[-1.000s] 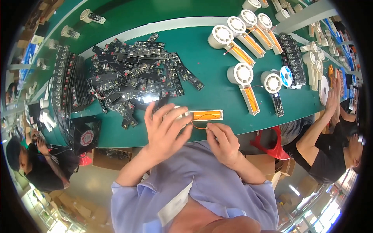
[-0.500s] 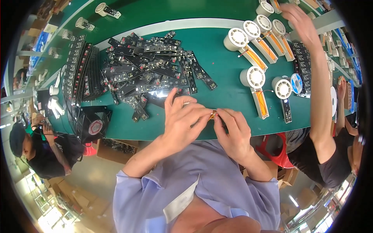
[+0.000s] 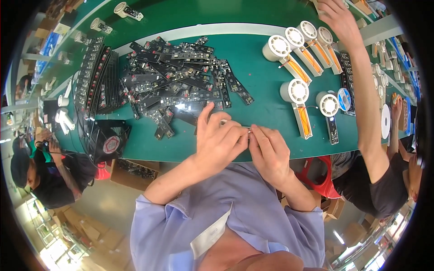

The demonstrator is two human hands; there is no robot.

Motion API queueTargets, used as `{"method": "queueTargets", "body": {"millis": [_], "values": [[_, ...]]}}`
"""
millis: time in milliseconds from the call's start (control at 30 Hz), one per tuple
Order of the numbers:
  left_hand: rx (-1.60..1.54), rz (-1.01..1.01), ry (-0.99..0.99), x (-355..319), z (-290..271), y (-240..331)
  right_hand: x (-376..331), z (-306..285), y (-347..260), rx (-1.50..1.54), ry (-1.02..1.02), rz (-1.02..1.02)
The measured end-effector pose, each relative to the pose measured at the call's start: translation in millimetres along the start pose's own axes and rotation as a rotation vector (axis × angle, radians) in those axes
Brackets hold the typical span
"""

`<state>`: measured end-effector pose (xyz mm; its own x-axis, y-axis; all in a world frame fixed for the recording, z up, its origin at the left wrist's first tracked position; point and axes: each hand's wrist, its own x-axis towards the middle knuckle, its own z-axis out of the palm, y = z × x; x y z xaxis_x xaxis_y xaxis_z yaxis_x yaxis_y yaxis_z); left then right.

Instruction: The person assembles electronic components into plastic housings by hand, inserting them into a printed circuit board.

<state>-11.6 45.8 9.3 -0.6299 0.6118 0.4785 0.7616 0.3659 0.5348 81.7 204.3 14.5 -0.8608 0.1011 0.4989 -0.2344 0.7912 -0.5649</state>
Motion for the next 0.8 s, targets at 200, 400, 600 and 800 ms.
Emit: {"method": "queueTargets", "body": {"millis": [200, 400, 600, 800], "values": [[0.129, 0.040, 0.073, -5.2, 2.2, 1.2, 4.3, 3.6, 9.0, 0.002, -0.041, -0.121], [0.099, 0.063, 0.020, 2.6, 2.9, 2.2, 9.7, -3.5, 11.7, -0.022, -0.073, -0.097], [0.056, 0.033, -0.016, -1.0, 1.6, -2.2, 9.7, 0.1, 15.3, 0.011, -0.061, -0.122], [0.145, 0.069, 0.008, -13.0, -5.6, -3.9, 3.8, 7.2, 11.9, 0.006, -0.019, -0.008]]}}
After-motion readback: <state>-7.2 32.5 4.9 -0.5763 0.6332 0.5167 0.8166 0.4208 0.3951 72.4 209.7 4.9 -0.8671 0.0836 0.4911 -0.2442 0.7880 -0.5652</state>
